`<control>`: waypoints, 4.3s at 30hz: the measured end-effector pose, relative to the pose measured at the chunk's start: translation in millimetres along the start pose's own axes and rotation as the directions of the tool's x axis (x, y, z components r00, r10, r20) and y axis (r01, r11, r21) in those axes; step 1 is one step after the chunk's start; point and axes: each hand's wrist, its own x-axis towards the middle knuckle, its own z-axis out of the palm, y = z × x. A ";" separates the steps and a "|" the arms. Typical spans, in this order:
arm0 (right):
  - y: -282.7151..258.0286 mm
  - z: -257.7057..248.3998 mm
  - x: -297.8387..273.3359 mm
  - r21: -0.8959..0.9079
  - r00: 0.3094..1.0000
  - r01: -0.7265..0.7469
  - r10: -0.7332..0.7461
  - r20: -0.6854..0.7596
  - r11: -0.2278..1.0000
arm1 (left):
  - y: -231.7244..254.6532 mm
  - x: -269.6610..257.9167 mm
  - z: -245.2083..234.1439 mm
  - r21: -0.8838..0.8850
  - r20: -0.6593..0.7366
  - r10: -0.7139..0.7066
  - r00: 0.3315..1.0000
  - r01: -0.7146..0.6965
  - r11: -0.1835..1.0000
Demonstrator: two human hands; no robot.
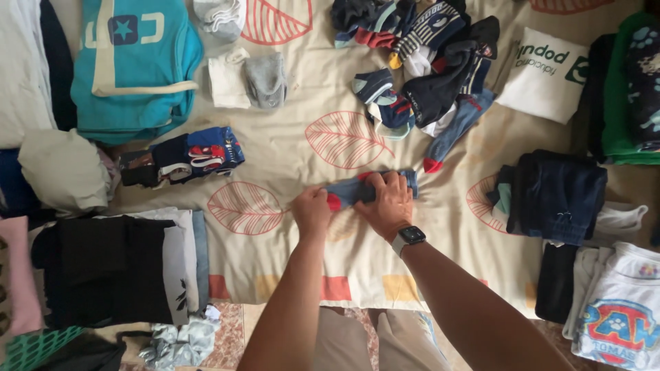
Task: The person sits on the floor and folds multiple pairs of socks one by one, placing each folded pair into a neat pile on the bed.
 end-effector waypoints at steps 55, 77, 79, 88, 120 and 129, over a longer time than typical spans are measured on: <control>100.7 -53.2 -58.8 0.994 0.855 -0.092 0.508 0.105 -0.050 | 55.7 -69.6 53.9 -0.413 0.719 0.221 0.659 0.150 0.898; 96.8 -56.7 -74.6 0.679 0.944 -0.030 0.243 -0.221 0.734 | 14.9 -102.2 -5.0 0.191 0.528 0.067 0.847 -0.195 0.962; 108.9 -64.1 -71.5 0.790 0.947 0.030 0.237 -0.219 0.612 | 20.1 -95.1 -4.5 0.151 0.555 0.130 0.822 -0.253 0.956; 116.5 -97.8 -63.9 0.994 0.975 -0.087 0.212 0.070 0.073 | 2.1 -66.5 -6.0 -0.056 0.714 0.103 0.693 -0.091 0.994; 111.1 -101.9 -73.5 0.325 0.985 -0.174 0.160 0.069 0.930 | 4.0 -72.0 4.9 0.239 0.445 0.221 0.868 -0.353 0.905; 69.0 -31.2 -115.4 0.613 0.889 -0.452 0.384 0.250 0.648 | 28.8 -87.0 26.4 0.356 0.647 0.157 0.746 -0.478 0.803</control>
